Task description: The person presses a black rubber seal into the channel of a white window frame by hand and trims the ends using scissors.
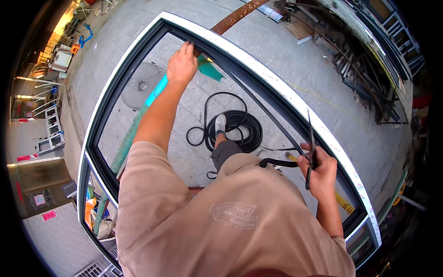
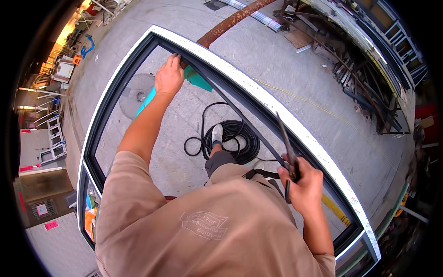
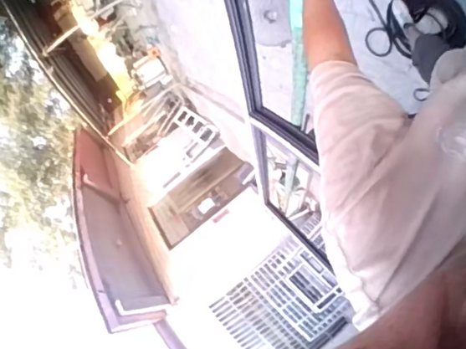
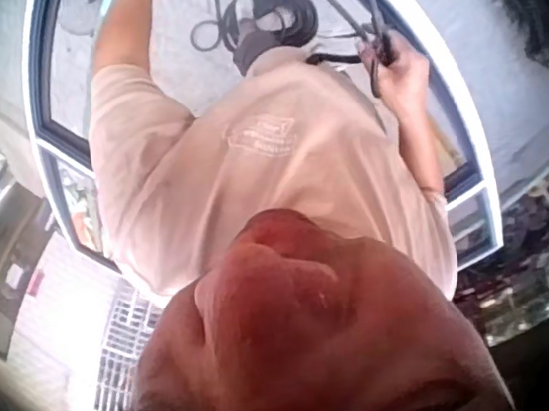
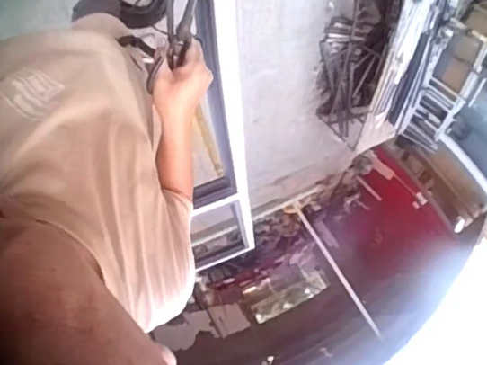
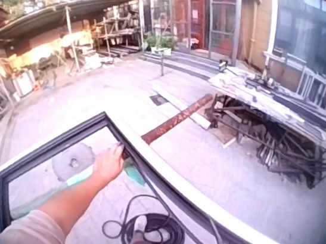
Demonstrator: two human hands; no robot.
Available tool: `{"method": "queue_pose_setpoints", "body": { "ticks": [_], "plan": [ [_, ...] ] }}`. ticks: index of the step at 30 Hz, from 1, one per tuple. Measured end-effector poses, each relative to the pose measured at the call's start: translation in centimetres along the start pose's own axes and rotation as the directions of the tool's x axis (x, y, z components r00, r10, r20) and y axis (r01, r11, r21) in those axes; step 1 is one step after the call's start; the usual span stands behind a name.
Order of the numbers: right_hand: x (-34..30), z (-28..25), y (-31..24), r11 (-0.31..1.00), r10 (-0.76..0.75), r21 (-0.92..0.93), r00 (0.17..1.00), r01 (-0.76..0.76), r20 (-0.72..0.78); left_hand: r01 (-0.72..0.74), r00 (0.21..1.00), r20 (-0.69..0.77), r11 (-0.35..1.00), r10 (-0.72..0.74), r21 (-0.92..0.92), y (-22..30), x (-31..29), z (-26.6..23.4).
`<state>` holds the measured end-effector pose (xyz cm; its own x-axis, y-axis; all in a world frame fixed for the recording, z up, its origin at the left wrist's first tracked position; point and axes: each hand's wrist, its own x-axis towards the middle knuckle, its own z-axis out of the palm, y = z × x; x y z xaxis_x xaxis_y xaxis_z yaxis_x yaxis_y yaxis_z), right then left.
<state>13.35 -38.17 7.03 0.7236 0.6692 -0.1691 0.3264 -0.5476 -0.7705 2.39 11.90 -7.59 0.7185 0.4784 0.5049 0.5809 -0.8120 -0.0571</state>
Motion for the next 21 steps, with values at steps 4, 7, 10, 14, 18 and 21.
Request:
{"method": "queue_pose_setpoints", "body": {
  "ticks": [4,7,10,14,18,21],
  "plan": [
    [-2.6,-3.0,1.4,0.994,0.101,-0.015,0.985,-0.104,-0.139,-0.018,1.0,-0.015,0.999,0.017,-0.05,0.2,0.4,0.3],
    [-3.2,-4.2,1.6,0.993,0.109,0.056,0.97,-0.099,-0.219,0.026,0.999,0.023,0.999,-0.026,-0.029,0.3,0.4,-0.2],
    [-2.2,-4.4,0.7,0.994,0.099,0.052,0.977,-0.091,-0.19,0.079,0.997,0.034,0.993,-0.076,-0.089,0.7,0.5,-0.6],
    [-0.5,-2.9,0.8,0.997,-0.064,-0.045,0.983,0.057,-0.172,0.093,0.982,-0.143,0.975,-0.124,-0.204,2.0,-0.3,-0.9],
    [-0.4,-2.2,1.2,0.99,-0.113,-0.1,0.987,0.102,-0.113,0.453,0.809,0.074,0.539,-0.583,-0.71,6.6,-4.3,0.2],
    [0.0,-2.7,1.2,0.988,-0.089,-0.133,0.994,0.079,-0.07,0.587,0.542,0.612,-0.262,-0.576,-0.766,10.4,-4.3,-1.1]
  ]
}}
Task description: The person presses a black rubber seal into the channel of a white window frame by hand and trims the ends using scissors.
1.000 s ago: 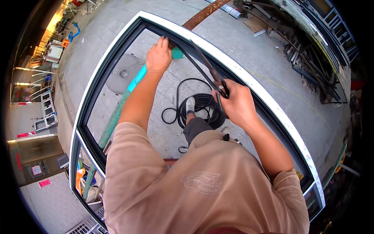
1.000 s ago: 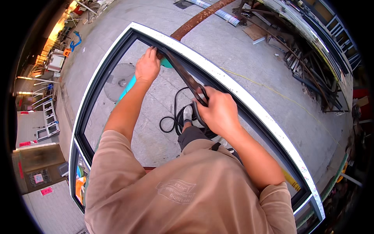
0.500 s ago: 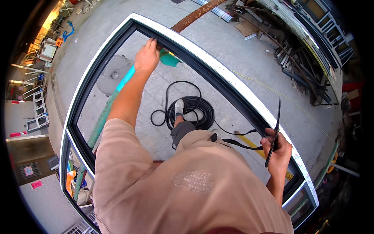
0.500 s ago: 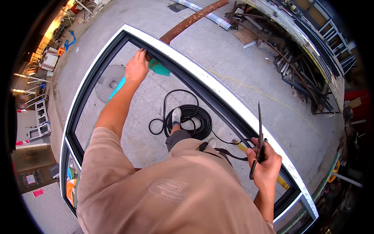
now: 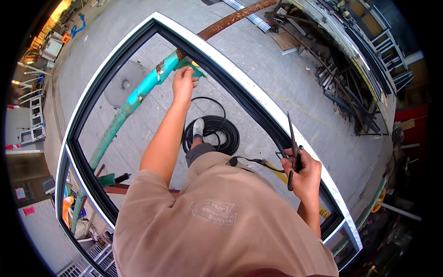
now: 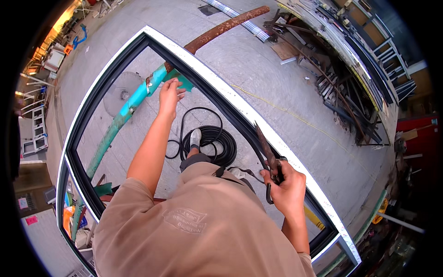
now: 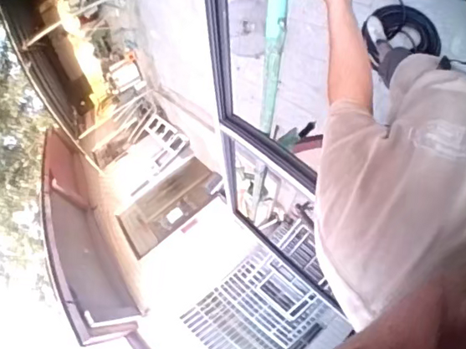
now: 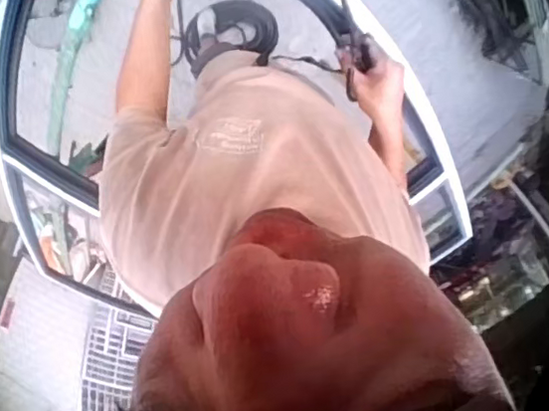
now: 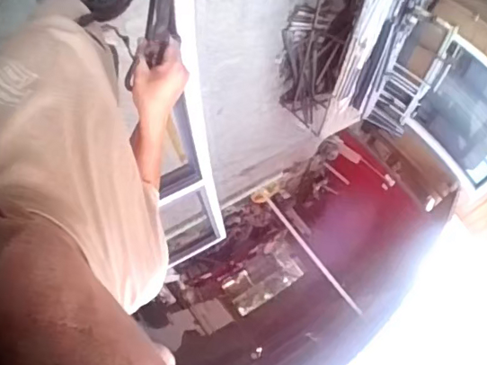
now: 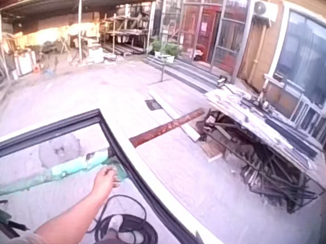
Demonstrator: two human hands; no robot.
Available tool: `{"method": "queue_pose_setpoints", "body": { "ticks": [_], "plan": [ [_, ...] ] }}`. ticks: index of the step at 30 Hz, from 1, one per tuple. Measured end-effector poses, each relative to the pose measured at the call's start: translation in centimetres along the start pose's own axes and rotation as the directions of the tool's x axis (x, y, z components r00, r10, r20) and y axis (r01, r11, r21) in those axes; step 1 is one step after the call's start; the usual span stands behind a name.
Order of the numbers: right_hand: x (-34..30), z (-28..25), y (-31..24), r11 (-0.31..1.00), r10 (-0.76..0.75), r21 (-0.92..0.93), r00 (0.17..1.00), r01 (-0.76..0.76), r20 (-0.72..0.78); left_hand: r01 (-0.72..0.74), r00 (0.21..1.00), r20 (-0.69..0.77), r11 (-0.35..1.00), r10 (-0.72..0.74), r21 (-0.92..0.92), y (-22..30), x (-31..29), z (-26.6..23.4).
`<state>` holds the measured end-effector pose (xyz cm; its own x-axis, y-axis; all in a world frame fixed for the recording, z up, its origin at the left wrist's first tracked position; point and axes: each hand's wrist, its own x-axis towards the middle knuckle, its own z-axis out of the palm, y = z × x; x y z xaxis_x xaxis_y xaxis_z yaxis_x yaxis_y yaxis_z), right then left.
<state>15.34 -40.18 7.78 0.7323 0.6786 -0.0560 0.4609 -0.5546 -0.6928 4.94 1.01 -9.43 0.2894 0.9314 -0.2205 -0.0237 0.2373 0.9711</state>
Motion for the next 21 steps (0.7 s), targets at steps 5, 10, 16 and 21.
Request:
{"method": "queue_pose_setpoints", "body": {
  "ticks": [5,10,16,21],
  "plan": [
    [2.4,-1.3,-1.0,0.992,-0.034,0.123,0.998,0.026,0.061,0.118,0.991,-0.041,0.982,-0.125,-0.145,1.8,-0.4,2.4],
    [5.7,-2.2,-1.0,0.989,-0.031,0.148,0.987,0.008,0.156,0.066,0.997,-0.038,0.997,-0.067,-0.031,1.0,0.7,3.4],
    [6.9,-1.2,5.4,0.867,-0.04,0.489,0.963,-0.099,0.267,0.095,0.994,-0.048,0.993,-0.098,-0.063,1.5,0.9,3.2],
    [6.9,-1.0,6.7,0.789,-0.084,0.609,0.967,-0.084,0.242,0.085,0.991,-0.105,0.996,-0.089,-0.04,1.7,1.6,3.4]
  ]
}}
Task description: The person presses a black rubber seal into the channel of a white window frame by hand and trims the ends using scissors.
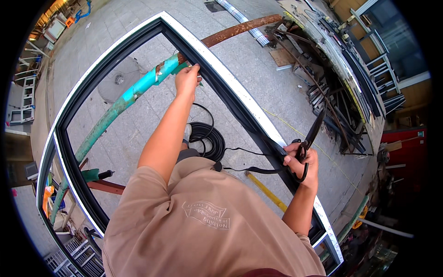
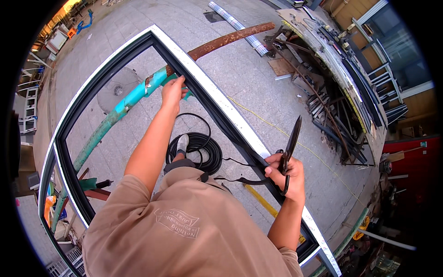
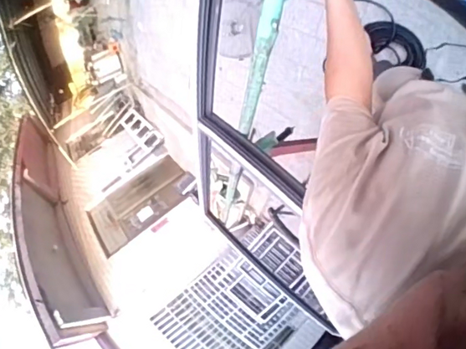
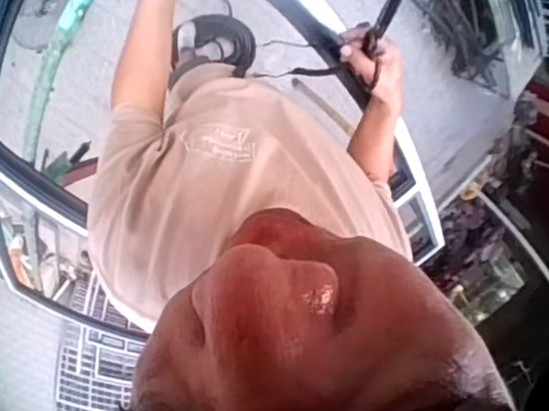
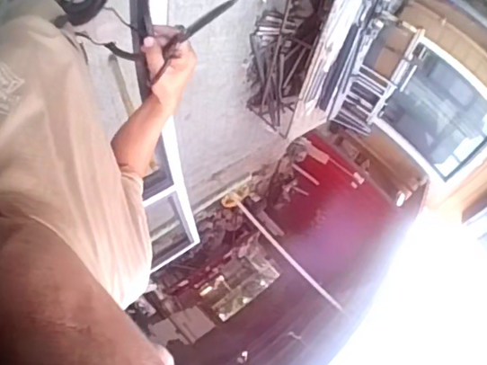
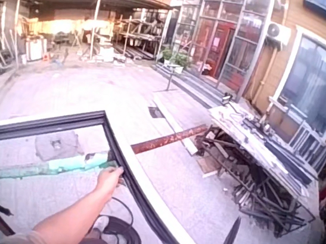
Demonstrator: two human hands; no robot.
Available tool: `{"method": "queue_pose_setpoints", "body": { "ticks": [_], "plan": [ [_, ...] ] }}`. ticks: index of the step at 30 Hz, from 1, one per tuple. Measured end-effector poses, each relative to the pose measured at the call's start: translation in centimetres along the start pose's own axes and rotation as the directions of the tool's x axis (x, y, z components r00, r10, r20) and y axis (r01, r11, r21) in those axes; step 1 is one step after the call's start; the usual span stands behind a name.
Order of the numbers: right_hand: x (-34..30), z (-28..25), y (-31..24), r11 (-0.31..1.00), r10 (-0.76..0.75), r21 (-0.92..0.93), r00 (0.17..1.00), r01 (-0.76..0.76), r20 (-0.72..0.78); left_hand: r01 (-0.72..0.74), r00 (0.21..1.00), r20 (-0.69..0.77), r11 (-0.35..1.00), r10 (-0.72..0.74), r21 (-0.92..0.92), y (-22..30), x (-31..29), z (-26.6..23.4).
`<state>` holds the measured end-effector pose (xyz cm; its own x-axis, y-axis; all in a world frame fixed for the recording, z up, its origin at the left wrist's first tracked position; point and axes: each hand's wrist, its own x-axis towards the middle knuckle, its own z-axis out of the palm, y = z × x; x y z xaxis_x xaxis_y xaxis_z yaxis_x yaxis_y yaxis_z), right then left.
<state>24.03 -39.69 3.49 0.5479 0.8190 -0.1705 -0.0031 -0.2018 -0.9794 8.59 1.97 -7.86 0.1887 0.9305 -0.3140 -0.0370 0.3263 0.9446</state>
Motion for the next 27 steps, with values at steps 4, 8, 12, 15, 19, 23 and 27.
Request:
{"method": "queue_pose_setpoints", "body": {
  "ticks": [4,8,12,15,19,23,27],
  "plan": [
    [0.0,-0.1,-0.1,0.997,-0.033,-0.065,0.998,0.036,0.047,-0.035,0.999,-0.011,0.999,0.035,0.012,-0.3,0.1,0.1],
    [0.0,0.0,0.0,0.998,-0.035,-0.048,0.999,0.037,0.031,-0.002,1.0,0.001,0.999,0.002,-0.049,-0.5,1.0,0.0],
    [-0.2,0.0,-0.3,0.997,-0.033,-0.065,0.999,0.035,0.033,0.043,0.999,0.025,0.994,-0.04,-0.102,-0.6,1.6,0.0],
    [-0.2,0.0,0.0,0.998,-0.028,-0.056,0.999,0.03,0.034,0.033,0.999,0.03,0.995,-0.03,-0.099,-0.4,1.5,0.1],
    [-0.1,0.2,0.0,0.998,-0.043,-0.038,0.998,0.045,0.038,0.025,0.998,0.062,0.996,-0.019,-0.088,-0.6,2.2,-0.7],
    [-0.2,0.0,0.0,0.999,-0.04,-0.03,0.999,0.041,0.03,0.059,0.993,0.102,0.998,-0.055,-0.032,0.4,0.8,-0.8],
    [-0.1,0.0,-0.2,0.998,-0.026,-0.063,0.999,0.027,0.03,0.027,0.997,0.076,0.999,-0.025,-0.02,0.7,1.7,-1.3]
  ]
}}
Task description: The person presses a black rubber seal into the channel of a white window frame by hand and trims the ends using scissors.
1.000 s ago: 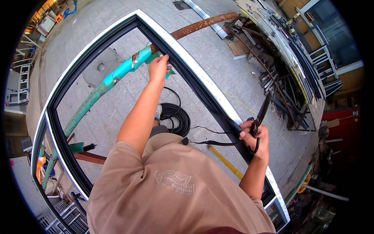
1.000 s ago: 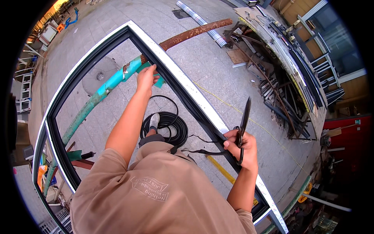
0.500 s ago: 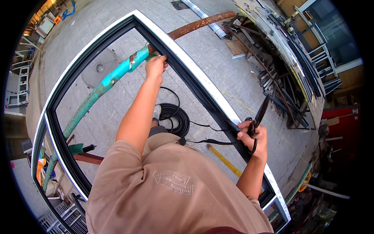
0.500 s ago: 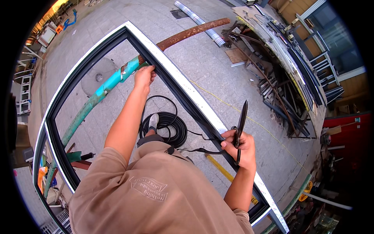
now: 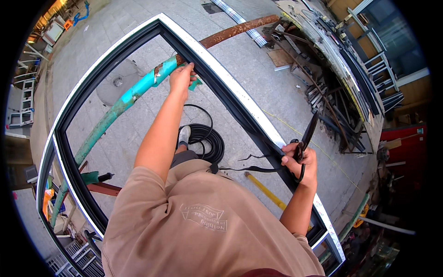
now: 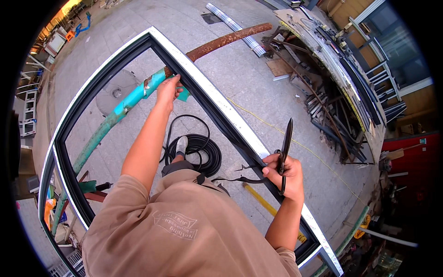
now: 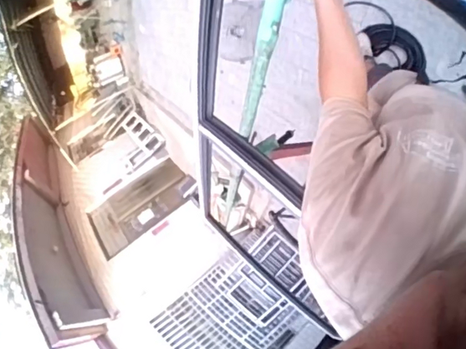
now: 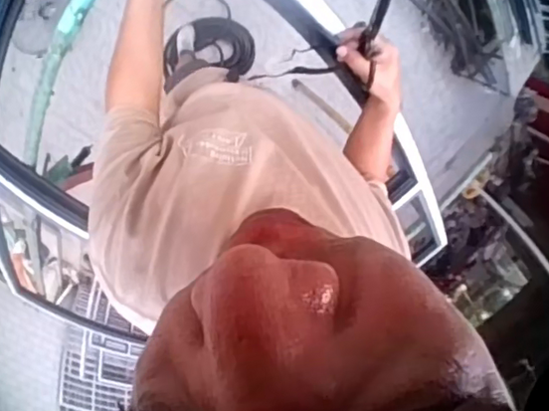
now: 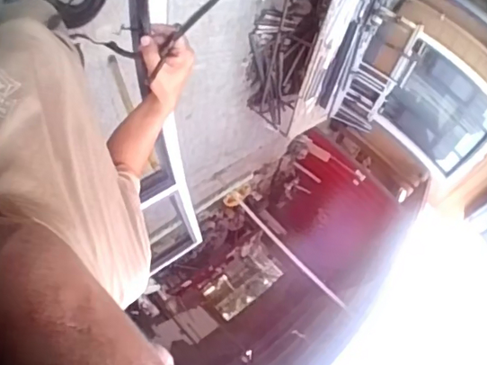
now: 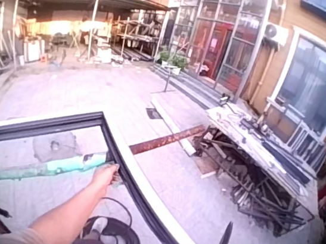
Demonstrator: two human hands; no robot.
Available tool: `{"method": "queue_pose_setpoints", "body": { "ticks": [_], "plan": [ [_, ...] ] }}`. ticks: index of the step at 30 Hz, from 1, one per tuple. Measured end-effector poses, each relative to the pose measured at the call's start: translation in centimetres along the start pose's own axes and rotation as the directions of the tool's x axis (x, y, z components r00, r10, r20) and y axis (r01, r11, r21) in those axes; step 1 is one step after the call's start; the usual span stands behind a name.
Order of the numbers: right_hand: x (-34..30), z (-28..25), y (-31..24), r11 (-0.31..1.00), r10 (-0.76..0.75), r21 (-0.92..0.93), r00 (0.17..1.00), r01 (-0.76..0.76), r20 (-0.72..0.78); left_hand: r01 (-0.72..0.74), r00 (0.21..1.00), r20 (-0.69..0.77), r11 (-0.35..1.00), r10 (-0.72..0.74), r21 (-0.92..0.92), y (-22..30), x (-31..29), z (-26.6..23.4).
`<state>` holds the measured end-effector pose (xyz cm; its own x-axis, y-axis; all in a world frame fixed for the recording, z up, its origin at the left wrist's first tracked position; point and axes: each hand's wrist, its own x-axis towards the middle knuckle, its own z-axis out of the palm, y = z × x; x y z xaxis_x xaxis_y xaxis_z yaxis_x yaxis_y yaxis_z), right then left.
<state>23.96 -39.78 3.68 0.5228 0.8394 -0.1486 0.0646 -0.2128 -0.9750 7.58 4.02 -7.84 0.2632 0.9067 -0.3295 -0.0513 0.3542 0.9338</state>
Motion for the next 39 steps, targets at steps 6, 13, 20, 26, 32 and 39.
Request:
{"method": "queue_pose_setpoints", "body": {
  "ticks": [6,13,20,26,32,39],
  "plan": [
    [-0.1,0.0,0.4,1.0,0.002,0.028,1.0,-0.002,0.0,-0.131,0.989,-0.06,0.991,0.132,0.021,-0.9,1.3,0.6],
    [-0.1,-0.1,-0.1,1.0,0.02,-0.012,1.0,-0.02,-0.003,-0.105,0.989,-0.1,0.993,0.11,0.05,-1.0,2.1,0.9],
    [0.1,-0.2,0.3,0.999,0.017,0.039,1.0,-0.018,0.014,-0.097,0.994,-0.043,0.995,0.099,0.03,-0.4,2.1,0.5],
    [0.0,-0.3,0.2,0.999,0.027,0.036,1.0,-0.027,0.0,-0.056,0.998,0.008,0.998,0.056,-0.001,-0.4,2.3,0.1],
    [-0.1,-0.5,0.4,0.998,0.049,0.041,0.999,-0.048,-0.001,-0.101,0.995,-0.025,0.995,0.101,0.011,-0.5,2.9,-0.1],
    [-0.1,-0.2,0.6,0.998,0.037,0.044,0.999,-0.037,-0.015,0.011,0.999,-0.034,0.999,-0.013,-0.038,-0.3,3.5,0.0]
  ]
}}
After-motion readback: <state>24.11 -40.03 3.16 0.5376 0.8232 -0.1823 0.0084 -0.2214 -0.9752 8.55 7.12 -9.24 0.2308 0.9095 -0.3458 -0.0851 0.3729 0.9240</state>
